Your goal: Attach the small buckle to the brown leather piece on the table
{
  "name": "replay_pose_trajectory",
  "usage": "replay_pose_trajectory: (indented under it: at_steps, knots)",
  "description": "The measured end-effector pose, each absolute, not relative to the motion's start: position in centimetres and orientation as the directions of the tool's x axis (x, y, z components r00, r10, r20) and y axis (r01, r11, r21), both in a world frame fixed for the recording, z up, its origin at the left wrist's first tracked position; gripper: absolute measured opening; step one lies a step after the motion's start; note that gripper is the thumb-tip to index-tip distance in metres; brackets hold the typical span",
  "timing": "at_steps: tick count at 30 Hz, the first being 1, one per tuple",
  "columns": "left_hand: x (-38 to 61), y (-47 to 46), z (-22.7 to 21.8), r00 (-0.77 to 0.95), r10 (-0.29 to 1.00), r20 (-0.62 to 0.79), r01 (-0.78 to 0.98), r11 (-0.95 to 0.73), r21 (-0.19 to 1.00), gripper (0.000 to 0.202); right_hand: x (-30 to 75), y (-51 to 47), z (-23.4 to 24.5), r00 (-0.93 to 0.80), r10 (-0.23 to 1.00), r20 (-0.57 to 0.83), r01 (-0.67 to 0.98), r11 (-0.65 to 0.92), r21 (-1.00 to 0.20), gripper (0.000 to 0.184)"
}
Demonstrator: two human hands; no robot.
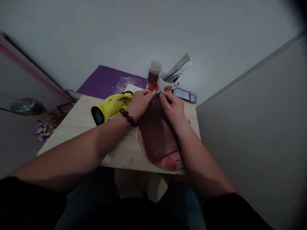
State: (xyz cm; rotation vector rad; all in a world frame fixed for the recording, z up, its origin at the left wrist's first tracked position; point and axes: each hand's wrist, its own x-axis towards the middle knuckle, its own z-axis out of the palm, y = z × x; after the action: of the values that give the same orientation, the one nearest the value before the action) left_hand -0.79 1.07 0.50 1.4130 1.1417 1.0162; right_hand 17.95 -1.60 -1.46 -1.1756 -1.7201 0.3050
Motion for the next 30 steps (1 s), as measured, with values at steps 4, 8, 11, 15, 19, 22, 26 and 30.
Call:
replay_pose_trajectory:
  at_steps: [4,8,11,15,19,22,26,30]
  knots:
    - [-0.80,1.02,0.53,0.204,0.979,0.020,0.121,-0.046,0.992,0.029,17.91,-1.64,-1.49,-0.036,0.828,0.559,0.577,0.474,-0.665,0.036]
    - [-0.71,1.05,0.43,0.205,0.979,0.004,0.105,-0.026,0.994,0.028,17.98,-1.46,-1.75,-0.061,0.841,0.538,0.602,0.461,-0.652,0.040]
    - [-0.68,1.07,0.37,0.208,0.978,0.005,0.088,-0.023,0.996,0.029,17.97,-1.41,-1.79,-0.059,0.847,0.528,0.594,0.455,-0.664,0.040]
    - [-0.71,1.07,0.37,0.210,0.978,0.018,0.088,-0.037,0.995,0.029,17.80,-1.52,-1.60,-0.047,0.856,0.515,0.593,0.439,-0.675,0.038]
    - [-0.77,1.04,0.37,0.214,0.977,0.015,0.104,-0.038,0.994,0.029,17.71,-1.63,-1.40,-0.048,0.855,0.517,0.597,0.439,-0.671,0.036]
    - [-0.80,1.04,0.36,0.213,0.977,0.018,0.109,-0.042,0.993,0.029,17.74,-1.66,-1.32,-0.048,0.856,0.515,0.596,0.438,-0.673,0.035]
    - [-0.82,1.13,0.29,0.212,0.976,0.041,0.115,-0.067,0.991,0.030,17.72,-1.64,-1.32,-0.038,0.856,0.515,0.587,0.436,-0.682,0.034]
    - [-0.80,1.18,0.11,0.222,0.974,0.040,0.125,-0.069,0.990,0.030,17.69,-1.54,-1.31,-0.035,0.858,0.512,0.605,0.426,-0.673,0.039]
